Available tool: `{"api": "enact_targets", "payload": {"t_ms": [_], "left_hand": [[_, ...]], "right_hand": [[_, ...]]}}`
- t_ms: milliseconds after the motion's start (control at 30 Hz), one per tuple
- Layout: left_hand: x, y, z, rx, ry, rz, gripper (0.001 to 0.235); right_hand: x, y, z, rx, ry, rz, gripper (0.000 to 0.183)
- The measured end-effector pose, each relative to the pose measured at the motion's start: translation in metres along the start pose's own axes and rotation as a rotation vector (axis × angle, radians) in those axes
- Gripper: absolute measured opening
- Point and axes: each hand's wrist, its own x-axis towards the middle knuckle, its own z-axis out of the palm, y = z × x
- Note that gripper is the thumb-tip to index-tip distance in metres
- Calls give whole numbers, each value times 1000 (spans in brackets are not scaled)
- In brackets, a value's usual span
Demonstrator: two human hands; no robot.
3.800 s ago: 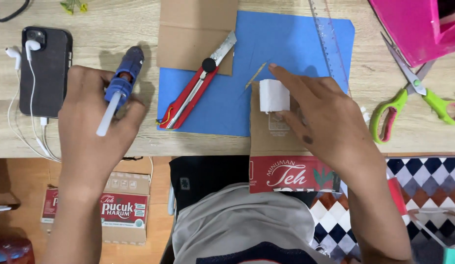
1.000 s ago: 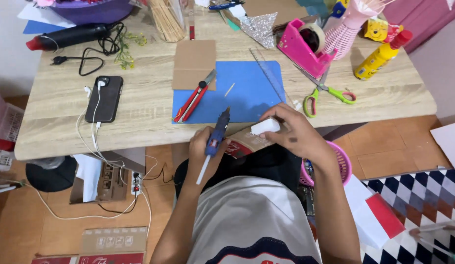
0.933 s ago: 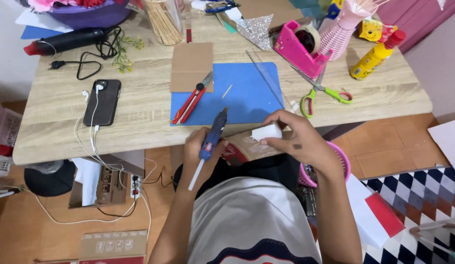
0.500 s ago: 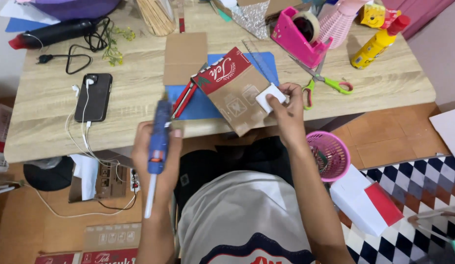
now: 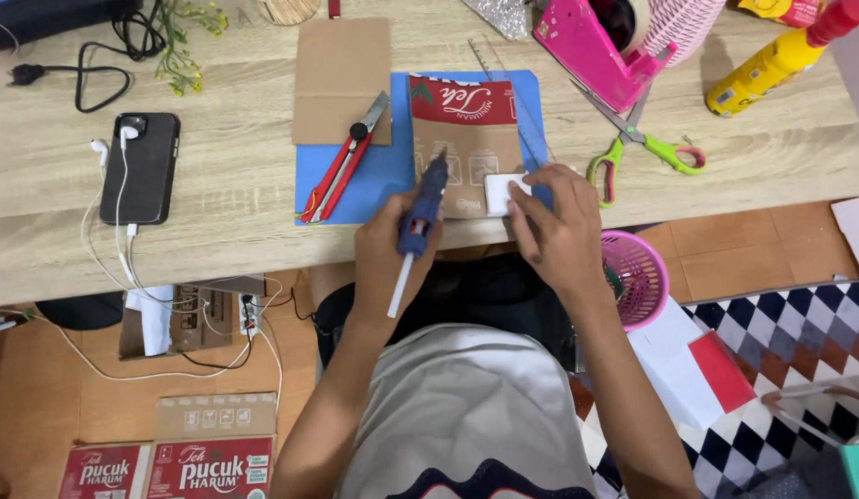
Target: The person assembles a small cardboard box by cutting a piece of cardboard with a utility knife, applying hot glue to attach a white foam insert, and gluing cardboard flaps to form the box structure. They trim excess cardboard with scissors and reinforce seams with additional glue.
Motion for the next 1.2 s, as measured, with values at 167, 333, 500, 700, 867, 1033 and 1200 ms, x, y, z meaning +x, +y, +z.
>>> {"api": "enact_targets", "payload": {"t_ms": [167,333,500,700,867,1033,1200], "left_hand": [[18,-5,-18,89,25,104,28],[11,-8,-35,298,14,118,43],[58,13,-41,188,-210,-55,38],[92,-15,-24,805,-356,174,87],[111,-9,-20,786,-539,65,74],[112,-13,-16,729,-571,5,67],[110,-14,-10,692,-513,71,67]], "right_hand": [[5,-18,16,203,-15,-60,16],[14,-22,31,413,-13,9,21],[18,-21,31,399,-32,6,24],[15,-16,23,413,-191,30,17],[7,-11,26,339,-202,62,20],[13,-11,25,347,-203,51,17],[7,-9,26,343,-193,59,14]]}}
